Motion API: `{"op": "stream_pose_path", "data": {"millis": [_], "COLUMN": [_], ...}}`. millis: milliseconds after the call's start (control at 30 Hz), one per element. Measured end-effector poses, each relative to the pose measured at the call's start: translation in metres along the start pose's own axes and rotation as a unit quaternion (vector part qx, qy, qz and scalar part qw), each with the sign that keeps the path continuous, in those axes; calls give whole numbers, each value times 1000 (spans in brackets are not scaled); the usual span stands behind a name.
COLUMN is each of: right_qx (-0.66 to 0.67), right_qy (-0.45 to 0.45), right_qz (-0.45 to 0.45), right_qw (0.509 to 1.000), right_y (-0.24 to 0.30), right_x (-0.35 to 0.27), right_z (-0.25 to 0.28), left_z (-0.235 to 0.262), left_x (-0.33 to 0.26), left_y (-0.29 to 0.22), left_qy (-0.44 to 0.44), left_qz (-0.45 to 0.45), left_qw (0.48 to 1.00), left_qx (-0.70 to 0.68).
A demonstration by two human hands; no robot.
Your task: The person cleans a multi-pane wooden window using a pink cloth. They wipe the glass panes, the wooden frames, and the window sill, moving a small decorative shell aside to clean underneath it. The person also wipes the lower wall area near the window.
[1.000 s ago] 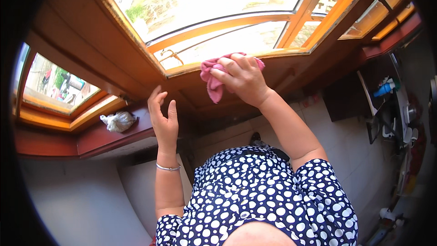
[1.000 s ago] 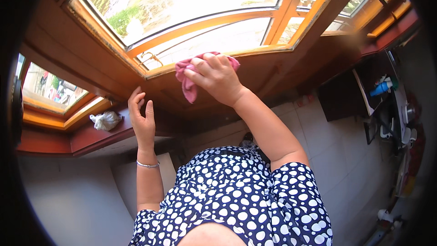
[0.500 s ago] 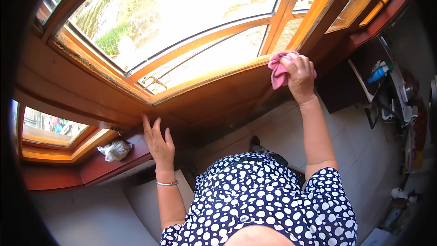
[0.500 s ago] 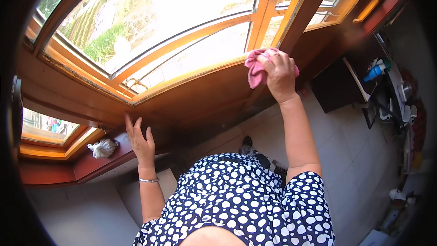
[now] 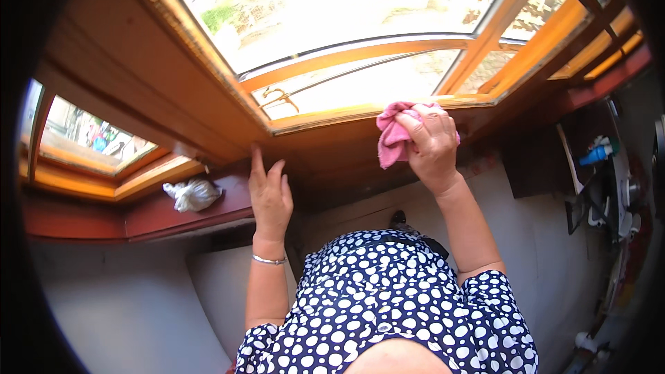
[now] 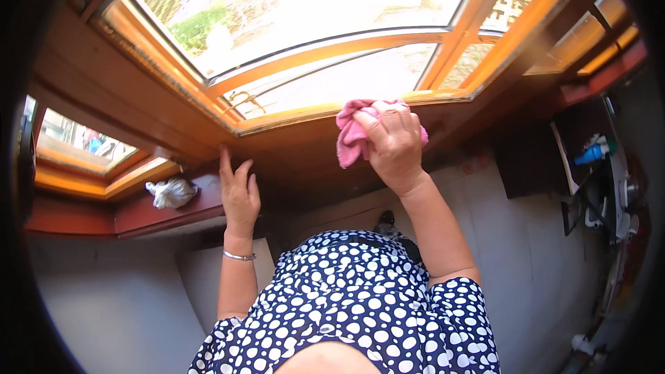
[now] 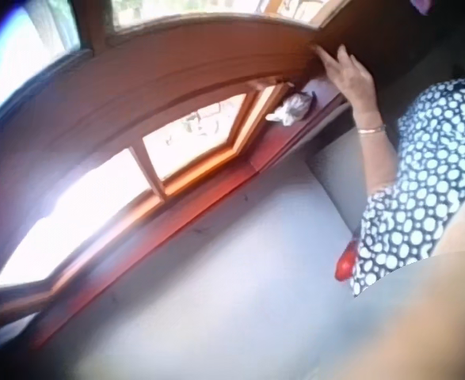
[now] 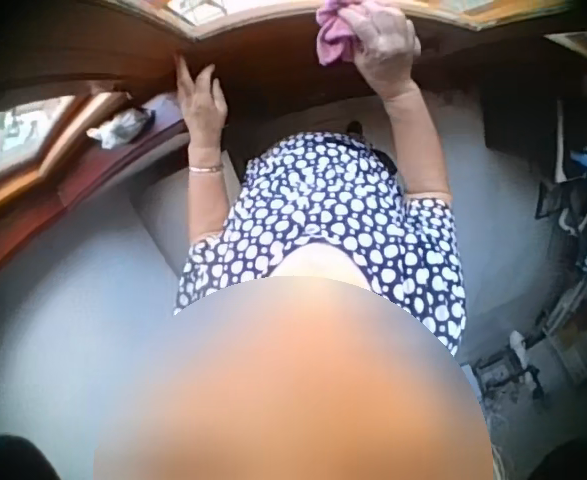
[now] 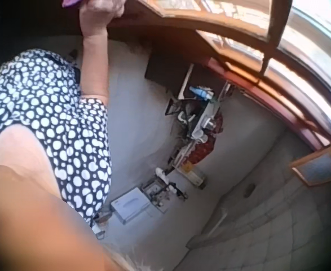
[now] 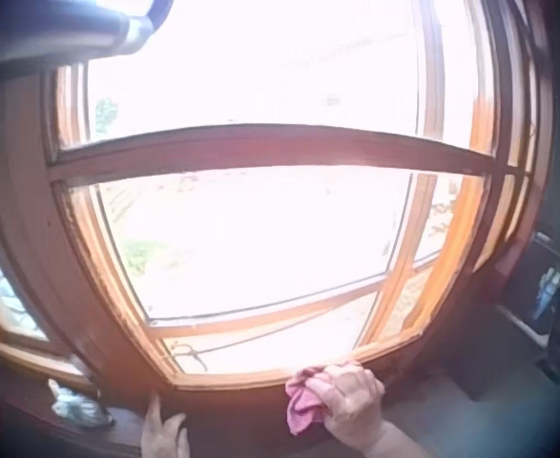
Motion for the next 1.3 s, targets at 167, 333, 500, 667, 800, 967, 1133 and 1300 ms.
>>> {"op": "stream_pose_path", "data": {"millis": [167,333,500,667,800,967,1133,1300], "right_qx": [92,88,100,70,15,53,128,205], "right_qy": [29,45,31,30,15,8,18,11], "right_qz": [86,204,223,114,-3,-176,-310,-310], "right_qw": [992,974,969,991,1000,983,942,928], "right_y": [64,132,131,64,-4,-89,-150,-218], "right_x": [20,44,42,17,-14,-76,-124,-123], "right_z": [-36,-70,-74,-36,3,46,71,78], "left_z": [-2,-5,-4,-3,-1,-3,-10,-35], "left_x": [0,-1,2,2,1,5,15,13], "left_y": [1,7,4,4,-4,-26,-80,-140], "left_qy": [2,-37,-52,-56,-63,-118,-120,-76], "left_qz": [4,-31,-10,-31,-14,-10,-66,-92], "left_qw": [1000,999,998,998,997,993,990,993], "left_qx": [4,10,-13,25,30,14,17,25]}}
Point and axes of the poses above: each hand's wrist, its own x-axis towards the middle knuckle, its own z-axis out of the back of the hand, y = z × x, the point moved 6 cm from there along x, towards the middle knuckle
